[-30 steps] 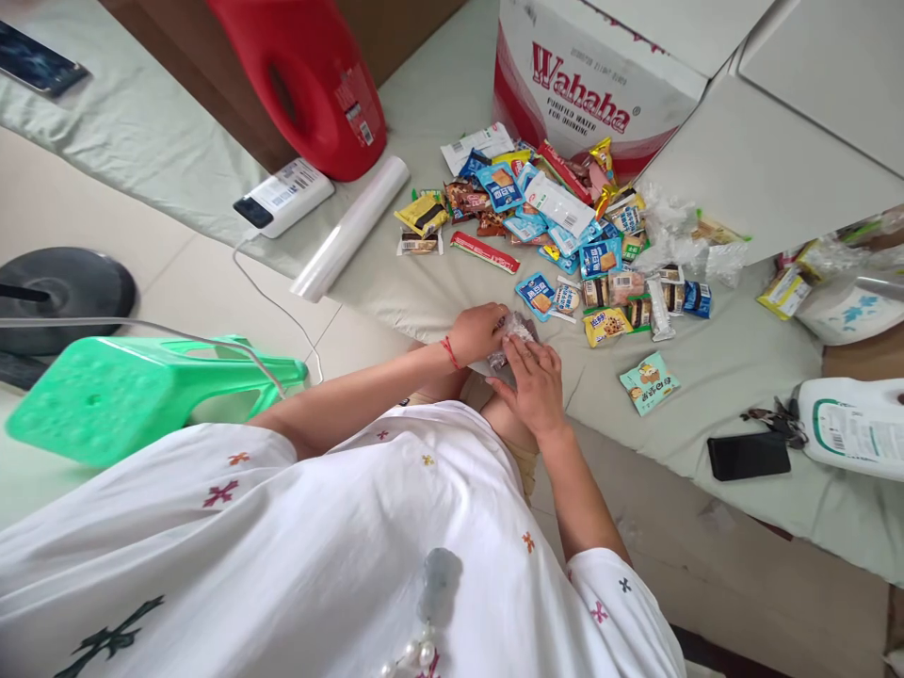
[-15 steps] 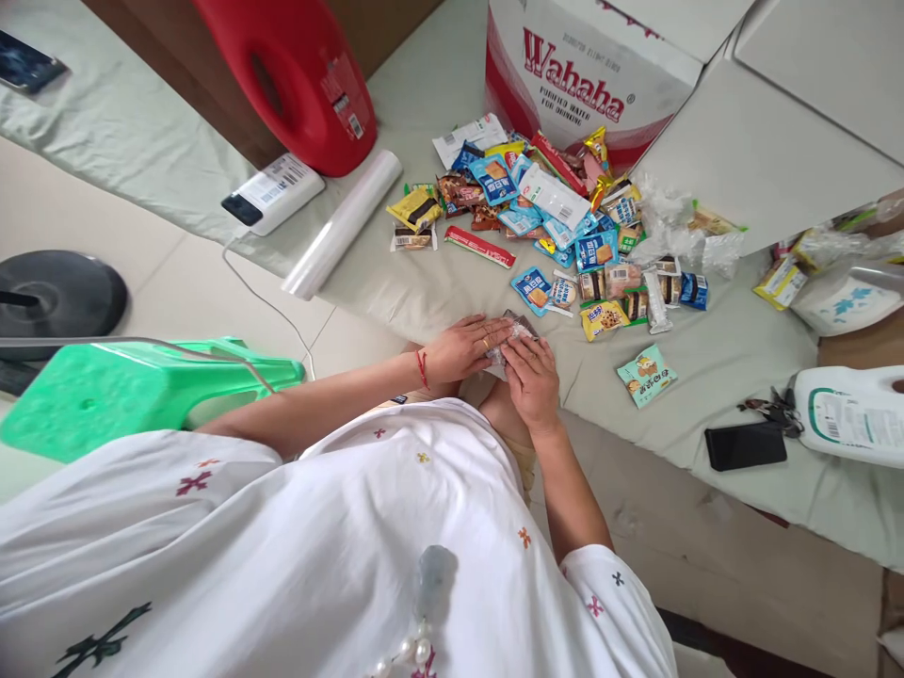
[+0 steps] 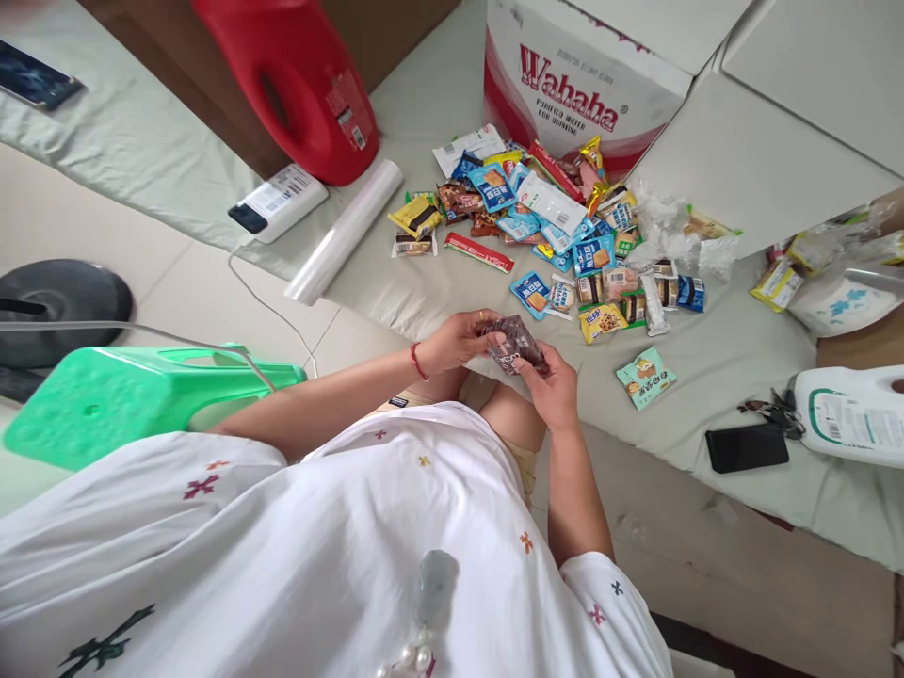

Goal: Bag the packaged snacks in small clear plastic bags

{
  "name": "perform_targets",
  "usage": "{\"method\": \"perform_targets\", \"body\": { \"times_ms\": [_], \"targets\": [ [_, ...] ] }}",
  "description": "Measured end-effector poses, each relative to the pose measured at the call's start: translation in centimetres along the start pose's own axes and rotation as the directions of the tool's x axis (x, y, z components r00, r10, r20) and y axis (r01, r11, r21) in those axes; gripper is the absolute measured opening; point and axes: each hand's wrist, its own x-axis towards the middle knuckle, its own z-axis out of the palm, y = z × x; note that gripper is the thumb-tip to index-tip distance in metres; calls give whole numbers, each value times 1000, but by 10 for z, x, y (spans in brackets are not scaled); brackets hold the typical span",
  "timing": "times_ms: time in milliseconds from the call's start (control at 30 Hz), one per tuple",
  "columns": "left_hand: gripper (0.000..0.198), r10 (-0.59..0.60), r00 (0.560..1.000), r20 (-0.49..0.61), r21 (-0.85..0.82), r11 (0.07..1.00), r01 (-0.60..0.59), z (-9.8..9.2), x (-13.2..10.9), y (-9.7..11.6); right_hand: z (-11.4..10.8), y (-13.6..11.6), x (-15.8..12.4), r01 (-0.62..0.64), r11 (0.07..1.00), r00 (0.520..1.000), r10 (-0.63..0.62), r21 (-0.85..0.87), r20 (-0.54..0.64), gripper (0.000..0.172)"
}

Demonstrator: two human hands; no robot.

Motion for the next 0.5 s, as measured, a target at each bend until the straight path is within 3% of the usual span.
{"method": "perform_targets", "body": {
  "times_ms": [67,167,267,333,433,500],
  "targets": [
    [74,-93,995,-32,-112,990,89,3,2,-3,5,2,-1,-40,997,997,45,72,-61,46],
    [69,-115,993,-27,-181,978,109,7,4,-6,10,-1,-6,-98,980,989,115,173,-89,52],
    [63,-180,983,-41,-194,966,169,15,8,-10,13,-4,-17,-194,936,970,227,293,-84,65],
    [62,-236,971,-27,-138,963,230,22,9,-15,7,-5,-27,-273,916,947,310,293,-87,65],
    [54,-243,969,-37,66,967,245,27,8,-22,-25,-8,-48,-370,916,909,392,158,-144,59],
    [42,-126,983,-136,277,948,160,19,4,-23,-66,-14,-62,-395,918,898,392,29,-199,57]
  ]
}}
